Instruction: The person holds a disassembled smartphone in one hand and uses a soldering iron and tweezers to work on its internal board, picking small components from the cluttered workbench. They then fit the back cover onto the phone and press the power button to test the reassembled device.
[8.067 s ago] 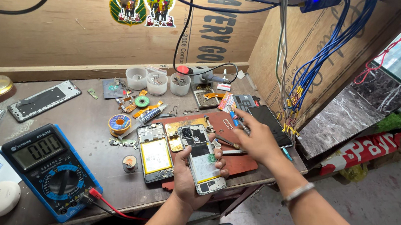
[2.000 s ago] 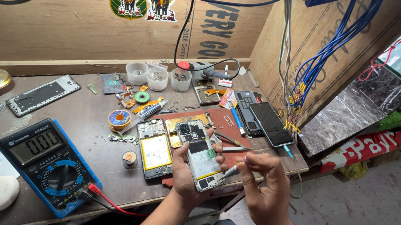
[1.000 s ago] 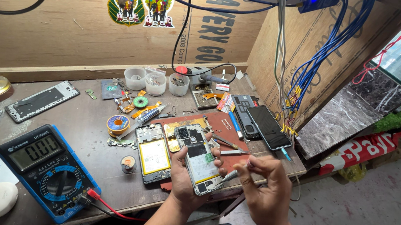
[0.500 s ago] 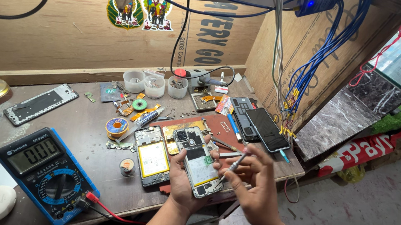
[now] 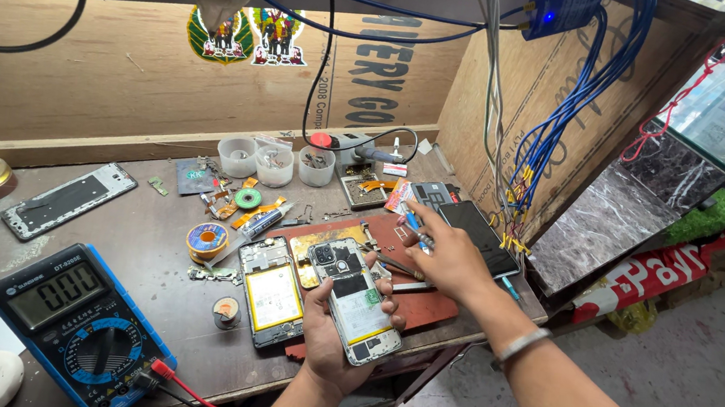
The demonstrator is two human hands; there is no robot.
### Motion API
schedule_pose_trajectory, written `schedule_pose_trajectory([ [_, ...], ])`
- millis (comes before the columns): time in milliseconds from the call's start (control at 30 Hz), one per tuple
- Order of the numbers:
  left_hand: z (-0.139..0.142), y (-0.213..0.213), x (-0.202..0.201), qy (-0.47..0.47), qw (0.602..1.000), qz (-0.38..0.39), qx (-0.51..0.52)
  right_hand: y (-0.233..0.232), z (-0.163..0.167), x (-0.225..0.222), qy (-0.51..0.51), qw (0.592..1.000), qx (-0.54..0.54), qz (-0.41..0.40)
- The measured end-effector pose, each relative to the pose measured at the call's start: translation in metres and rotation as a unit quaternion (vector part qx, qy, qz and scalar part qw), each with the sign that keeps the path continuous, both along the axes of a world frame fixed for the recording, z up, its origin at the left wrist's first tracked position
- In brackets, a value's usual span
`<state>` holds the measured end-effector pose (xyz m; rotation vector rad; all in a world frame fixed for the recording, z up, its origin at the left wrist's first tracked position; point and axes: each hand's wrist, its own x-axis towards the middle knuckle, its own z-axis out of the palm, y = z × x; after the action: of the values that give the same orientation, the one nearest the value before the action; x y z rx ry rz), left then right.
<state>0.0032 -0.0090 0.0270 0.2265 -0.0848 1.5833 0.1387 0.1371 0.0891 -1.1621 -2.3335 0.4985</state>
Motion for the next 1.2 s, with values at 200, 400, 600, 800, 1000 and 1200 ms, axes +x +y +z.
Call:
schedule_pose_trajectory([
  [200,-0.001,0.002,0.0,-0.013,1.0,-0.01,-0.005,0.006,0.005,-0.027,-0.053,0.998,0.03,0.026],
  [400,-0.002,0.002,-0.001,0.003,1.0,-0.005,-0.027,0.008,0.001,-0.041,-0.1,0.992,0.065,0.038],
  [600,-0.001,0.001,-0.001,0.012,1.0,0.0,0.001,0.014,-0.003,-0.05,-0.138,0.99,0.037,-0.004],
  [800,0.0,-0.002,-0.001,0.035,0.998,-0.013,0.043,0.018,-0.003,-0.05,-0.132,0.99,0.029,0.027],
  [1000,-0.002,-0.001,-0.001,0.081,0.995,-0.015,0.048,0.014,-0.003,-0.041,0.009,1.0,0.013,-0.027],
  [1200,-0.007,-0.002,0.0,0.16,0.98,-0.098,0.061,-0.008,-0.008,-0.003,0.365,0.909,-0.199,-0.033],
])
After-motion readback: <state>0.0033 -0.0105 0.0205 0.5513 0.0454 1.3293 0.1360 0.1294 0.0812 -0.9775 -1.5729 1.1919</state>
